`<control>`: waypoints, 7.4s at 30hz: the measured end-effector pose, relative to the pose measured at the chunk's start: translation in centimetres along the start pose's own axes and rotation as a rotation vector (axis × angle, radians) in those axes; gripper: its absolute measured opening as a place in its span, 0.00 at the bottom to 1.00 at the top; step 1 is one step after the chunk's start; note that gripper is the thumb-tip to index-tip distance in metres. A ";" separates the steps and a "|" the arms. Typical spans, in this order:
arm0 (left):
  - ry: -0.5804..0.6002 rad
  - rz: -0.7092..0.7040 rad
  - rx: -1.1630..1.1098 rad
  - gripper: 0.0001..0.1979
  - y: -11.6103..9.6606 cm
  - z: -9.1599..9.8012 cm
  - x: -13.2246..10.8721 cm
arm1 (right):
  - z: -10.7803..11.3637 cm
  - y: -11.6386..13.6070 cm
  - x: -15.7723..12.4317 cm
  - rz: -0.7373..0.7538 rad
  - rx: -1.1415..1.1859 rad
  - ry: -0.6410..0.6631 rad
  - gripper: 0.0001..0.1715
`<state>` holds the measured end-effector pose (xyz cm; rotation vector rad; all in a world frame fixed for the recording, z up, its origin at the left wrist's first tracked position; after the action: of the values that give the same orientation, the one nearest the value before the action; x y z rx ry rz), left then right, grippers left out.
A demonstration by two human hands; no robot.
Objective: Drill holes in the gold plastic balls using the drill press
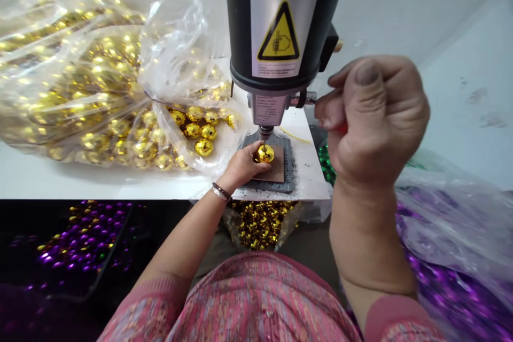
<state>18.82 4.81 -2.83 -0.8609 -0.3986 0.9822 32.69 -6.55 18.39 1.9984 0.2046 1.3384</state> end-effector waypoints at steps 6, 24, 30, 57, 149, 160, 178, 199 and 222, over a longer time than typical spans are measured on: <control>-0.030 0.003 0.002 0.36 -0.3 0.4 -0.2 | 0.4 -0.5 -2.0 0.078 -0.048 -0.028 0.14; -0.021 0.012 0.010 0.34 0.2 0.0 -0.2 | 1.7 -1.3 -4.2 0.306 0.031 -0.152 0.10; -0.026 0.012 -0.006 0.34 0.5 0.0 -0.2 | 1.6 -1.5 -5.2 0.365 0.064 -0.143 0.10; 0.265 -0.175 0.092 0.38 0.8 -0.4 -10.9 | -0.6 -0.3 3.5 0.037 0.157 -0.200 0.12; 0.016 0.043 -0.087 0.33 -0.4 0.4 -0.7 | 1.1 -0.9 -2.8 0.055 -0.033 -0.028 0.12; 0.033 0.041 -0.105 0.34 0.4 0.2 -0.6 | 1.5 -1.6 -4.0 0.216 0.020 -0.017 0.10; -0.008 0.032 -0.121 0.34 1.1 0.1 -0.4 | 0.7 -1.2 -2.1 0.161 0.069 -0.005 0.14; -0.086 0.019 0.067 0.25 3.9 6.8 -5.9 | 0.1 -0.7 2.2 0.047 0.086 -0.084 0.16; -0.098 0.207 -0.830 0.23 6.8 7.1 -1.2 | 0.2 0.1 1.1 0.121 0.009 -0.061 0.14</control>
<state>9.79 8.84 -3.65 -1.6285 -0.8421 1.0564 33.29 -6.17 19.22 2.0838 0.0622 1.3506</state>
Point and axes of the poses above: each hand's wrist, its own x-axis towards the middle knuckle, its own z-axis out of the back of the hand, y = z × x, the point moved 10 cm from there along x, towards the middle knuckle, and after that the axes turned 2 degrees about z, right-handed, at the moved point
